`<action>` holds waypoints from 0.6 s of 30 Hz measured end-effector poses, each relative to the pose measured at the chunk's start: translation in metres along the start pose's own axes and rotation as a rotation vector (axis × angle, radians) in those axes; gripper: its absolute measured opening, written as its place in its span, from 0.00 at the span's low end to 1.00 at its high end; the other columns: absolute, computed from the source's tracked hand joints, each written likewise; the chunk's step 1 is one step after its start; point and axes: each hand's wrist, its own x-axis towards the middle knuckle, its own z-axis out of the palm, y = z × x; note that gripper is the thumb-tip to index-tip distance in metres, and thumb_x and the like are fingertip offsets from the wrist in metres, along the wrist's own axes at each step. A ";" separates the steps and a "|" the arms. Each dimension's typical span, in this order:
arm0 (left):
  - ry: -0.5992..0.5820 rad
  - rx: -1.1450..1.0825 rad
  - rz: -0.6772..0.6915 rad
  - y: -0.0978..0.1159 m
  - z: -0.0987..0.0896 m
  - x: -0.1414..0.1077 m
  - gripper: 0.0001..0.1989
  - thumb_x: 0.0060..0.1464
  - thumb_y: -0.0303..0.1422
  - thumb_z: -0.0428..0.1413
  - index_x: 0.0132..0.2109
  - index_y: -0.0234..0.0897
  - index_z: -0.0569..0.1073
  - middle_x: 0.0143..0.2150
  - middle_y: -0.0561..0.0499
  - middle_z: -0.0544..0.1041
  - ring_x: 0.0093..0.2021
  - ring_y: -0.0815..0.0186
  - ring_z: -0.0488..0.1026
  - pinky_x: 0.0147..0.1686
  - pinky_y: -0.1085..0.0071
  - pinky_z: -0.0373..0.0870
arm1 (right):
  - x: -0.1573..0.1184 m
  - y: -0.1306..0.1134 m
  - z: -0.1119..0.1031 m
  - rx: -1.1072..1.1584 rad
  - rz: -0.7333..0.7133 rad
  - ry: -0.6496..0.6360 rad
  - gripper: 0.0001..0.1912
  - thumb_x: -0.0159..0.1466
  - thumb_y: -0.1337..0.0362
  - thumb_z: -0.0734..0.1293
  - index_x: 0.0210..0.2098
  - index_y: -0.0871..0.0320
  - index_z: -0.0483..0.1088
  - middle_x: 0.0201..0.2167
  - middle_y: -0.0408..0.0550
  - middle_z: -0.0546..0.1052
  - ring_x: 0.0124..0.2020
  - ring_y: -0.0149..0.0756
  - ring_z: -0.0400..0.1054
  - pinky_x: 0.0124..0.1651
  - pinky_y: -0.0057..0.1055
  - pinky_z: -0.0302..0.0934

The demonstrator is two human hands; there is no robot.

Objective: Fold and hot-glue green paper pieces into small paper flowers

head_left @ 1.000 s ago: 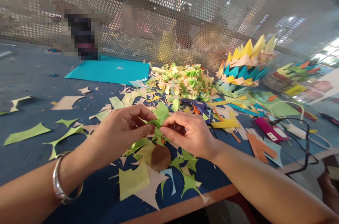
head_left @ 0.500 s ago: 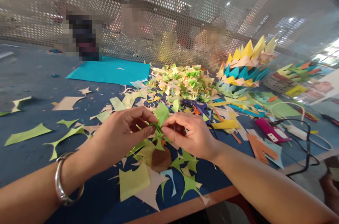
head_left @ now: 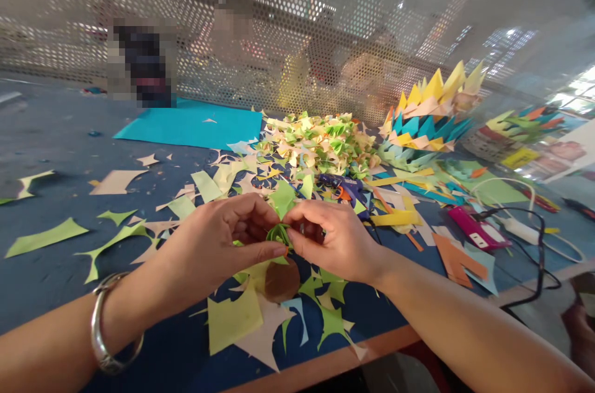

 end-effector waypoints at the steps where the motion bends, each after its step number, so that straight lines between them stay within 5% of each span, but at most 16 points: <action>1: -0.012 -0.034 -0.015 0.001 0.000 0.001 0.13 0.50 0.41 0.68 0.39 0.41 0.77 0.31 0.53 0.82 0.32 0.64 0.80 0.32 0.71 0.77 | 0.000 0.000 -0.001 0.006 -0.005 -0.003 0.06 0.70 0.65 0.67 0.37 0.56 0.76 0.31 0.45 0.79 0.24 0.29 0.66 0.27 0.29 0.63; 11: -0.107 -0.319 -0.068 0.007 -0.011 0.008 0.07 0.47 0.33 0.72 0.36 0.45 0.86 0.33 0.54 0.86 0.34 0.65 0.83 0.37 0.72 0.80 | -0.004 0.000 -0.006 0.030 -0.003 0.035 0.06 0.72 0.61 0.69 0.40 0.54 0.77 0.30 0.44 0.79 0.25 0.30 0.67 0.27 0.30 0.63; 18: -0.105 -0.306 -0.112 0.000 -0.017 0.004 0.06 0.50 0.36 0.72 0.38 0.51 0.90 0.35 0.52 0.89 0.35 0.62 0.83 0.40 0.67 0.83 | -0.005 -0.002 -0.006 0.083 -0.059 0.082 0.04 0.72 0.64 0.69 0.41 0.55 0.77 0.30 0.43 0.80 0.25 0.29 0.69 0.27 0.30 0.64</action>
